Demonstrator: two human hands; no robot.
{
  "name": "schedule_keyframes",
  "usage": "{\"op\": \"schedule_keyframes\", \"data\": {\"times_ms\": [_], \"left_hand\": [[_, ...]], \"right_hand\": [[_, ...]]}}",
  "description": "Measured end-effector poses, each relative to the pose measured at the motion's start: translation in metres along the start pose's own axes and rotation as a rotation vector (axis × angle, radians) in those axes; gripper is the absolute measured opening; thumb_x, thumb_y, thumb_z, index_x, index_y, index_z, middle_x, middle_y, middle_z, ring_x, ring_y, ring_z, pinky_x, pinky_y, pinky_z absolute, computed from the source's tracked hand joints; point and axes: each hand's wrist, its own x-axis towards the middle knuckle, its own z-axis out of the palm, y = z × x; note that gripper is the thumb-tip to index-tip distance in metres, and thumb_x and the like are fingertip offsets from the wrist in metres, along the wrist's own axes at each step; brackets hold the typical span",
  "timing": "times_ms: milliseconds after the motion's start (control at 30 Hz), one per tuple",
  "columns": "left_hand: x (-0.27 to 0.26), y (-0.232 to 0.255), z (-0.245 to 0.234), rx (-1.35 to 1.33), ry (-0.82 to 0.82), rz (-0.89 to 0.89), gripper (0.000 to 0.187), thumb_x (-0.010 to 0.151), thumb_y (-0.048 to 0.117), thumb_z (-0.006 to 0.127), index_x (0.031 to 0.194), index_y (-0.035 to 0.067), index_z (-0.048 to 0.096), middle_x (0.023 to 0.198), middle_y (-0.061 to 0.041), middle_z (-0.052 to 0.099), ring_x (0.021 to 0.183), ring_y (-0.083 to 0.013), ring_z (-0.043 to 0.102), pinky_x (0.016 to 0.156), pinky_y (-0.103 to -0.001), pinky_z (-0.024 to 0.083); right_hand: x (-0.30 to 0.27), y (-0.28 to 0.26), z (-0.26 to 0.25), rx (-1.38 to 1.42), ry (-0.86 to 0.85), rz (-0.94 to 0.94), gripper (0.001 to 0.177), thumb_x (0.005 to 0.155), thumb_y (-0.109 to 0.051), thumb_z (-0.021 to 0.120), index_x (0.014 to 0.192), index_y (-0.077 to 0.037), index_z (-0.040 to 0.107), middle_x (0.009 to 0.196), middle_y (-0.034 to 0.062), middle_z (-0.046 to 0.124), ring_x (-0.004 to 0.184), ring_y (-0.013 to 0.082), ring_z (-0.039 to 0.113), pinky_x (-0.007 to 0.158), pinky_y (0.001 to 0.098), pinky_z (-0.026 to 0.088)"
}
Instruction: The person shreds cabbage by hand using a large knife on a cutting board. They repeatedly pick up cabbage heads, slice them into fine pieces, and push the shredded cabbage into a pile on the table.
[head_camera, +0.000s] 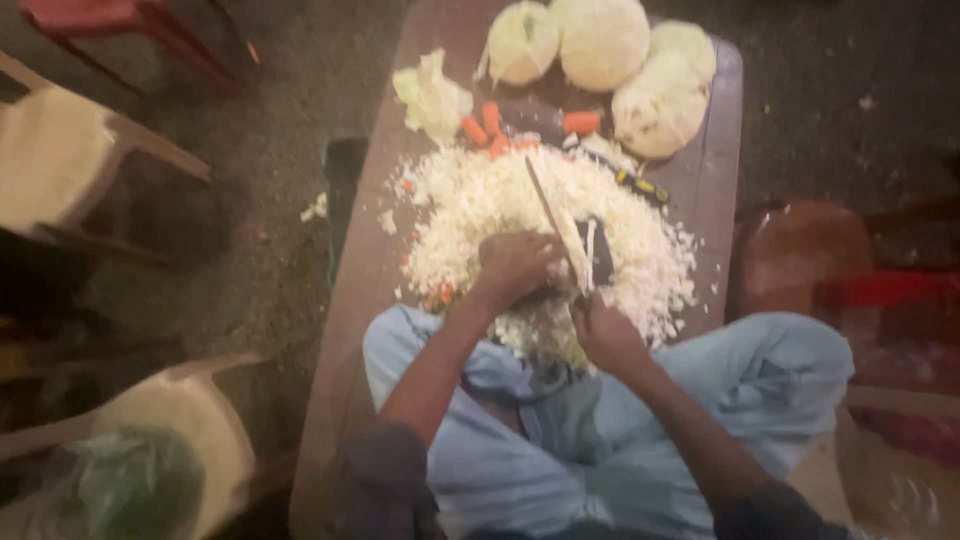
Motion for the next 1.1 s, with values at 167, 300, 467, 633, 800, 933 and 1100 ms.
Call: {"op": "schedule_keyframes", "data": {"times_ms": [167, 300, 467, 633, 800, 933, 1100], "left_hand": [[0.002, 0.002, -0.004, 0.033, 0.102, 0.086, 0.039, 0.080, 0.017, 0.071, 0.119, 0.021, 0.069, 0.125, -0.001, 0.067, 0.115, -0.0245, 0.065, 0.096, -0.040, 0.052], [-0.004, 0.001, 0.007, -0.081, 0.147, 0.090, 0.040, 0.079, 0.028, 0.075, 0.116, 0.017, 0.066, 0.123, -0.004, 0.065, 0.113, -0.0278, 0.062, 0.098, -0.045, 0.051], [-0.006, -0.001, 0.005, 0.022, 0.052, 0.059, 0.034, 0.085, 0.019, 0.073, 0.118, 0.020, 0.068, 0.125, -0.002, 0.067, 0.112, -0.0251, 0.065, 0.096, -0.043, 0.050], [-0.012, -0.004, 0.013, -0.015, 0.110, 0.065, 0.038, 0.082, 0.018, 0.072, 0.119, 0.016, 0.066, 0.125, -0.003, 0.067, 0.116, -0.0252, 0.065, 0.102, -0.042, 0.051], [-0.014, 0.003, -0.010, -0.039, 0.115, 0.026, 0.034, 0.082, 0.022, 0.077, 0.114, 0.020, 0.069, 0.118, -0.002, 0.069, 0.115, -0.0246, 0.066, 0.097, -0.039, 0.051], [-0.010, 0.010, -0.017, -0.136, 0.069, 0.019, 0.038, 0.081, 0.021, 0.079, 0.116, 0.013, 0.068, 0.117, -0.007, 0.067, 0.114, -0.0273, 0.065, 0.097, -0.041, 0.051], [-0.009, 0.007, -0.012, -0.147, 0.111, 0.012, 0.037, 0.080, 0.019, 0.078, 0.116, 0.015, 0.071, 0.116, -0.007, 0.068, 0.111, -0.0277, 0.065, 0.096, -0.041, 0.051]], "right_hand": [[-0.008, 0.016, -0.009, -0.007, -0.101, 0.025, 0.042, 0.101, -0.042, 0.051, 0.114, -0.002, 0.055, 0.093, 0.0315, 0.071, 0.093, 0.0509, 0.068, 0.083, 0.0592, 0.051], [-0.009, 0.030, 0.010, -0.028, -0.119, 0.078, 0.044, 0.101, -0.040, 0.052, 0.120, 0.000, 0.051, 0.094, 0.0320, 0.071, 0.093, 0.0515, 0.068, 0.083, 0.0596, 0.052], [0.013, 0.028, 0.041, 0.007, 0.015, 0.032, 0.043, 0.095, -0.036, 0.054, 0.126, -0.006, 0.050, 0.094, 0.0309, 0.071, 0.092, 0.0517, 0.068, 0.082, 0.0608, 0.051], [0.012, 0.020, 0.023, -0.008, 0.003, -0.035, 0.042, 0.099, -0.039, 0.054, 0.122, -0.004, 0.052, 0.091, 0.0307, 0.070, 0.089, 0.0508, 0.068, 0.080, 0.0607, 0.051], [-0.021, -0.027, -0.036, 0.116, -0.123, 0.164, 0.042, 0.100, -0.044, 0.049, 0.119, -0.007, 0.055, 0.078, 0.0248, 0.071, 0.067, 0.0416, 0.073, 0.071, 0.0541, 0.057], [-0.045, -0.035, -0.052, 0.120, -0.099, 0.111, 0.042, 0.101, -0.044, 0.050, 0.113, -0.005, 0.058, 0.072, 0.0235, 0.072, 0.063, 0.0376, 0.072, 0.068, 0.0527, 0.054], [-0.037, -0.014, -0.029, 0.024, -0.080, 0.057, 0.042, 0.103, -0.044, 0.048, 0.112, -0.004, 0.057, 0.078, 0.0261, 0.072, 0.070, 0.0426, 0.070, 0.072, 0.0533, 0.053]]}}
